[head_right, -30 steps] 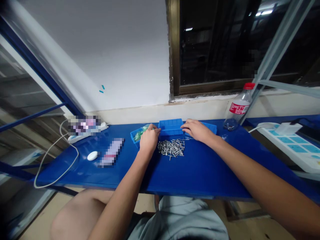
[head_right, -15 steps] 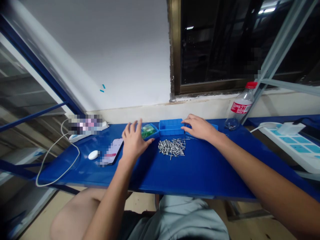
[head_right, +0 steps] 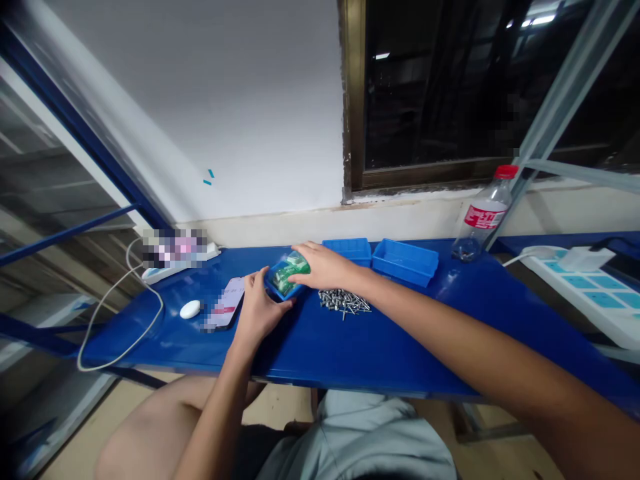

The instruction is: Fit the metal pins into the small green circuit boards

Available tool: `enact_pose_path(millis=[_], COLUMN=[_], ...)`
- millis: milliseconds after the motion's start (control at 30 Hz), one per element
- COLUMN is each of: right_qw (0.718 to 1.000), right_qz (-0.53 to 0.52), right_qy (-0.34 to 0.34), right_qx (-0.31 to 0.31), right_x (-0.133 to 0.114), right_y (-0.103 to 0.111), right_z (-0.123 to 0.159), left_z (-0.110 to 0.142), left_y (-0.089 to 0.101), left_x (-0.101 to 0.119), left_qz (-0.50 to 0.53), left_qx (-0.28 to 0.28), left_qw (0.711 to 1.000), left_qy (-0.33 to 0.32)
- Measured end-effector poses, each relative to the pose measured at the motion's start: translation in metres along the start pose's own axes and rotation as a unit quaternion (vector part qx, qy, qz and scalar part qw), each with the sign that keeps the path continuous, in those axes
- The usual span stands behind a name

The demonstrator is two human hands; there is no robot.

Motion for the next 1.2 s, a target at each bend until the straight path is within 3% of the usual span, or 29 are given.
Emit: enact_pose_path(millis=[133,267,467,700,900,1200], right_qw=[0.997,0.993,0.980,0.990,0.989,0.990], right_qz=[-0.007,-0.056,-0.170,-0.120,-0.125,-0.135], right_qy=[-0.063,-0.092,-0.073,-0.068,-0.076,-0.050], right_qx=[-0.038,-0.039,-0.074,-0.037,-0.005,-0.010], right_x=[0.000,0.000,0.011,0.016,0.014,0.006], right_y=[-0.024,-0.030,-0.035,-0.034,-0.033,-0.029], right_z=[-0.008,-0.003,0.000,-0.002,0.002,0.002], left_z=[0.017,0.028,0.031,0.034,0.042,0.047], left_y=[0.008,0.014,0.018,0.003,0.009,0.007], left_x=[0.020,0.034,0.038,0.056,0.065,0.072], left_qz=[0.023,0.036,0.033,0.001,-0.005,-0.010], left_qx=[0.047,0.063,0.062,0.055,0.076,0.082], left_qw=[0.998,0.996,0.995,0.990,0.984,0.982], left_qy=[-0.035,-0.058,-0.071,-0.131,-0.158,-0.170])
Point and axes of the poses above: each hand's wrist, its own z-axis away from the middle knuckle, its own y-axis out of the back of the hand, x = y × z, the point moved 10 cm from there along -z, towards the middle knuckle, and after that the axes turned 5 degrees about y, right-handed, at the moved point
